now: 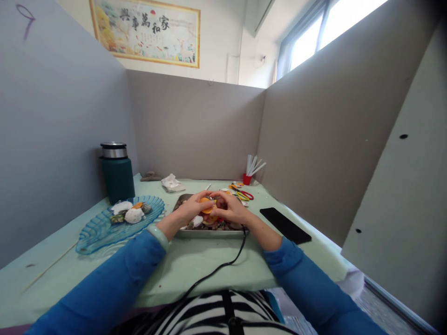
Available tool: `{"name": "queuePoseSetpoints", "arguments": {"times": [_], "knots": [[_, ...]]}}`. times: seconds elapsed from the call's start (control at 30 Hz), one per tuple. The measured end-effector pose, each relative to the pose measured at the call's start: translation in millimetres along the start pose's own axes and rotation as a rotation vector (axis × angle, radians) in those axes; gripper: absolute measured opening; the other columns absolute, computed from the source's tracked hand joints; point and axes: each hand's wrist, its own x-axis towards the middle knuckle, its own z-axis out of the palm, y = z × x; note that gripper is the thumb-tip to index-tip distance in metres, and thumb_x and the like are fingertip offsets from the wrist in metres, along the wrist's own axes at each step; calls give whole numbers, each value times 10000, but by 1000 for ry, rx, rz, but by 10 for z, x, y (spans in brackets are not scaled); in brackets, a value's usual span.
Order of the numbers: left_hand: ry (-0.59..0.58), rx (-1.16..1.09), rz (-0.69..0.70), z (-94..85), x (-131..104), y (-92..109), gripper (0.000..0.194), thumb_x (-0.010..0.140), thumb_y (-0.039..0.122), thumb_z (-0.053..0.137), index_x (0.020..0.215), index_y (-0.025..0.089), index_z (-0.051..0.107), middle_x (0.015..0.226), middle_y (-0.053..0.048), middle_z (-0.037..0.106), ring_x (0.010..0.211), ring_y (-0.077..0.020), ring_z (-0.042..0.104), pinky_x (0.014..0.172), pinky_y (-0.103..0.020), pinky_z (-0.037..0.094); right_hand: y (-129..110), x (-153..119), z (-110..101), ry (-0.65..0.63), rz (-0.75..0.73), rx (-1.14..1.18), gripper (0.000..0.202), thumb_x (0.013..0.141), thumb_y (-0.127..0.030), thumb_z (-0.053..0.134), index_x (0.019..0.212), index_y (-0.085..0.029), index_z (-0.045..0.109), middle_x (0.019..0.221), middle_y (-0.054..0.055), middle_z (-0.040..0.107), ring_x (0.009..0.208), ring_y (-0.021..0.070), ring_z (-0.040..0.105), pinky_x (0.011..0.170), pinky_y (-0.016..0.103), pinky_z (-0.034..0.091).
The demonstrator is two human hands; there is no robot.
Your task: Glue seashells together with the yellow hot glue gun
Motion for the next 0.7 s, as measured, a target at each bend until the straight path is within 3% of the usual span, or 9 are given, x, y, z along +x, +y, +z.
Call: {"name": "queuePoseSetpoints", "arguments": {"times": [0.7], "knots": [[15,81,-14,13,-10,21,480,702,343,626,1106,115,501,768,-40,595,554,-111,543,505,-231,443,-28,9,-21,-39,2,-60,508,773,-441,633,1160,-168,452,610,-55,520,542,99,471,535,211,353]]}}
